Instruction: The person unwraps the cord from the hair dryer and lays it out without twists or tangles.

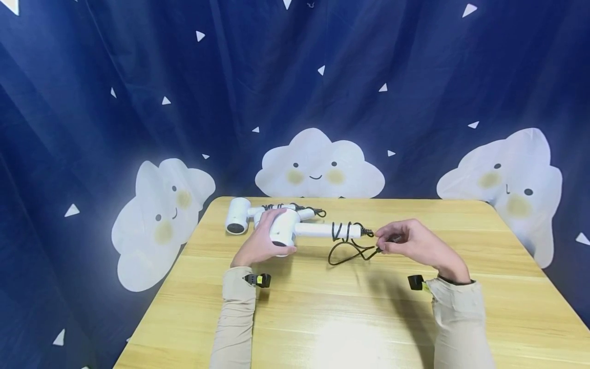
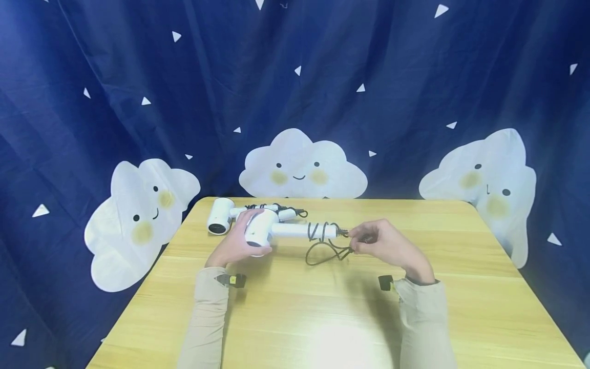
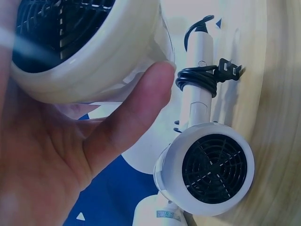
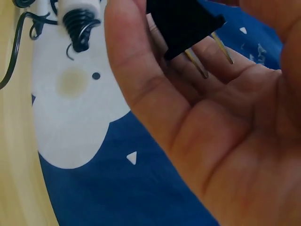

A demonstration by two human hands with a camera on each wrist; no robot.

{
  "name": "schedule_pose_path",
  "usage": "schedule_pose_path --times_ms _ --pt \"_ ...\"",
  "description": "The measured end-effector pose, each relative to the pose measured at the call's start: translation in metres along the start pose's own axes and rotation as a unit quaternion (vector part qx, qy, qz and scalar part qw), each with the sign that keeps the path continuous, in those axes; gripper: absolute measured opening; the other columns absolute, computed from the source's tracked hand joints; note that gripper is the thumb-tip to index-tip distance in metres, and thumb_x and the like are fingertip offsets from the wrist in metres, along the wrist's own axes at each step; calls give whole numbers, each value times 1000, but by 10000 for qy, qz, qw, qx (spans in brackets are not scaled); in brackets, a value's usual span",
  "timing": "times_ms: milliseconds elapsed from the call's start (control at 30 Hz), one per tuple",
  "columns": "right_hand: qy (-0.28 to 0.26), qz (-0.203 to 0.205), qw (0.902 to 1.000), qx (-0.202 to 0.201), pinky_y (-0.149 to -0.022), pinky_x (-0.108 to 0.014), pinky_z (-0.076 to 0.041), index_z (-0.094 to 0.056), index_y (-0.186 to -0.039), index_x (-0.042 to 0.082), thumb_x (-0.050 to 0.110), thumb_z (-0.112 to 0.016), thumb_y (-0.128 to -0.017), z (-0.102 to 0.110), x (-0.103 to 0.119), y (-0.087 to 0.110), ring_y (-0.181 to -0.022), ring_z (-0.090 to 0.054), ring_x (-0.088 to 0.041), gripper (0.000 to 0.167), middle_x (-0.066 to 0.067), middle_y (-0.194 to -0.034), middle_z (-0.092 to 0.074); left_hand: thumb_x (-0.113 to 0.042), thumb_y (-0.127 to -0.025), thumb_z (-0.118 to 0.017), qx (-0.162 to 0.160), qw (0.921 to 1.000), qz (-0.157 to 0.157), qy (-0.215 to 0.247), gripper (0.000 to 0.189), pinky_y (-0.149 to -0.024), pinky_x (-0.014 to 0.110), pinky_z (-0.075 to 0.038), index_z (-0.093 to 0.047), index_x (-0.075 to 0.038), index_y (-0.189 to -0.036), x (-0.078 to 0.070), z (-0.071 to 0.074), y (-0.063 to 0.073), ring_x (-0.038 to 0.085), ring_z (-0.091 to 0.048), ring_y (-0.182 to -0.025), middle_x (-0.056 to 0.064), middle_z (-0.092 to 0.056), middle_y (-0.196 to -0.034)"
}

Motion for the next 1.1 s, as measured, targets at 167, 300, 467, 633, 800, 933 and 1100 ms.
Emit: schedule_pose_path --times_ms 167,300,467,633,800,933,1100 --pt "82 -297 9995 68 -85 -22 -58 -69 -122 -5 10 -71 -94 -1 -17 -3 -93 -72 -7 32 -16 -111 -76 -46 -64 -94 -28 10000 23 13 107 -99 52 -47 -36 -42 -154 -1 1 1 29 -49 -127 -4 -38 -155" --pt "-151 -469 9988 75 -86 -26 -59 -63 -128 -6 7 -69 -92 -3 -31 -10 -95 -72 -13 40 -20 -114 -73 -45 -64 -94 -37 10000 -14 52 107 -99 50 -47 -36 -43 -154 -2 2 1 28 -49 -127 -3 -38 -155" --pt "-830 -620 9946 27 -88 -36 -61 -40 -148 -8 4 -66 -94 -8 -47 -20 -94 -74 -19 61 -28 -117 -70 -43 -63 -95 -31 9999 -30 99 109 -99 49 -46 -35 -42 -154 -3 3 1 28 -49 -126 -2 -38 -155" --pt "-963 -521 9939 146 -90 -39 -62 -33 -158 -3 13 -68 -99 -17 -48 -28 -97 -76 -29 71 -31 -121 -68 -44 -63 -95 26 9999 -22 95 112 -102 52 -46 -33 -40 -157 -4 1 0 29 -49 -129 0 -37 -158" --pt "-916 -336 9951 154 -91 -37 -61 -43 -151 -10 10 -63 -101 -23 -43 -34 -100 -75 -33 57 -34 -129 -66 -42 -65 -95 131 9998 90 87 116 -109 58 -43 -27 -43 -160 -6 -3 -1 32 -43 -141 3 -30 -165" --pt "-931 -272 9952 -142 -91 -34 -61 -44 -147 -16 6 -58 -104 -20 -43 -37 -94 -76 -18 50 -37 -130 -64 -48 -64 -96 245 9996 104 5 122 -116 65 -36 -24 -40 -163 -10 -6 -2 36 -25 -156 6 -19 -172" --pt "-938 -334 9940 -457 -90 -29 -60 -46 -145 -17 4 -56 -104 -15 -49 -39 -90 -75 -10 47 -38 -133 -61 -51 -60 -98 440 9989 106 -120 124 -115 66 -37 -28 -40 -162 -12 -12 -4 40 -20 -158 5 -12 -174"
Point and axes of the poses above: each hand's wrist, its own y-axis away from the middle knuckle, its own z-axis out of the back of the hand, x = y × z, the point moved 10 cm from there along -y, towards the middle knuckle
